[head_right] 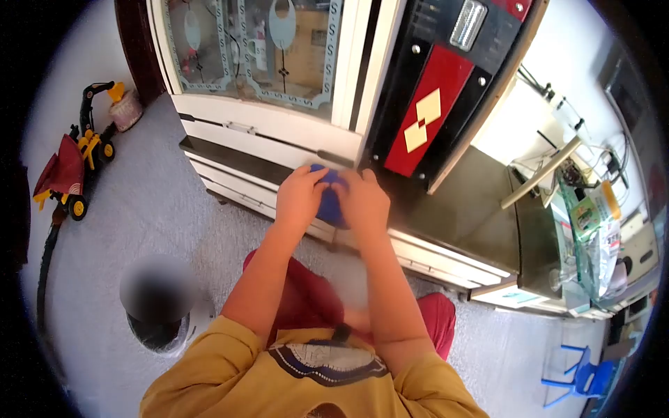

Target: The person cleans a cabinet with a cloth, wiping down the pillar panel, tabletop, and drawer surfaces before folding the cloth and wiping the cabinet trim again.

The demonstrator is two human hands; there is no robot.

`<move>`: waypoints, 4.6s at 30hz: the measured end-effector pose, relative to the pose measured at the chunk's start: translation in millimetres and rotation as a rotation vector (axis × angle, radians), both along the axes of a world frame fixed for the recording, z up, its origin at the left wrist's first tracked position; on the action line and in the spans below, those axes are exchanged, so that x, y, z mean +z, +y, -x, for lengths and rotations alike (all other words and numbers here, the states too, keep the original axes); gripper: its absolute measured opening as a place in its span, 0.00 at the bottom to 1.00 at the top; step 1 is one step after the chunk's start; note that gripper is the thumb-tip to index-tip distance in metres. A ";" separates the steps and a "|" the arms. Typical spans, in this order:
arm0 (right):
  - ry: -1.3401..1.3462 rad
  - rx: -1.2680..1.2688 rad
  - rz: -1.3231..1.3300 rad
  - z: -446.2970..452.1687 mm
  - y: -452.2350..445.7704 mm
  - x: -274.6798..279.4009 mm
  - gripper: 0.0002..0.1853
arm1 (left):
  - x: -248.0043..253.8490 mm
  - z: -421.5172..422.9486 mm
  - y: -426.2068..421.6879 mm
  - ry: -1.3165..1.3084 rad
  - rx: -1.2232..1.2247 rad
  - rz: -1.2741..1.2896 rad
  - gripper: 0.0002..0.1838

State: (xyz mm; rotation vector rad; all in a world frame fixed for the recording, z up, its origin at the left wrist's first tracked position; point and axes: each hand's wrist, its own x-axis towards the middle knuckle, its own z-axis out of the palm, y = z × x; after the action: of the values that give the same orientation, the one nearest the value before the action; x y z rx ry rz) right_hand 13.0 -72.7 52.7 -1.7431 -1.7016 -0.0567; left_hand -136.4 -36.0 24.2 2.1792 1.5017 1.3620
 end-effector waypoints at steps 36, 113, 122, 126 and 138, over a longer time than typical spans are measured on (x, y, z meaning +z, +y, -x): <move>-0.092 -0.037 -0.456 36.3 23.5 1.6 0.19 | -6.3 2.9 24.3 -0.364 0.077 -0.184 0.25; 0.057 0.119 -0.323 47.9 20.8 -5.1 0.21 | -5.0 32.4 19.1 -0.251 0.105 -0.092 0.27; 0.173 0.104 -0.725 -13.0 22.0 66.1 0.23 | 76.0 -37.9 18.4 -0.331 -0.042 -0.358 0.27; 0.235 0.136 -0.572 -19.7 30.0 12.8 0.26 | 25.4 -37.5 25.2 -0.224 0.026 -0.355 0.28; 0.207 0.128 -0.279 -11.5 1.2 -28.6 0.17 | -40.3 -10.7 7.3 -0.068 0.029 -0.138 0.27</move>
State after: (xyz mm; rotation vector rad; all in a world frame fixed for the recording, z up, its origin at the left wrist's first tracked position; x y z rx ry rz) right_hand 24.5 -71.5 24.1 -1.3844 -1.5669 -0.0517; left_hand -125.7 -28.7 -16.2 2.1736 1.4613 1.5760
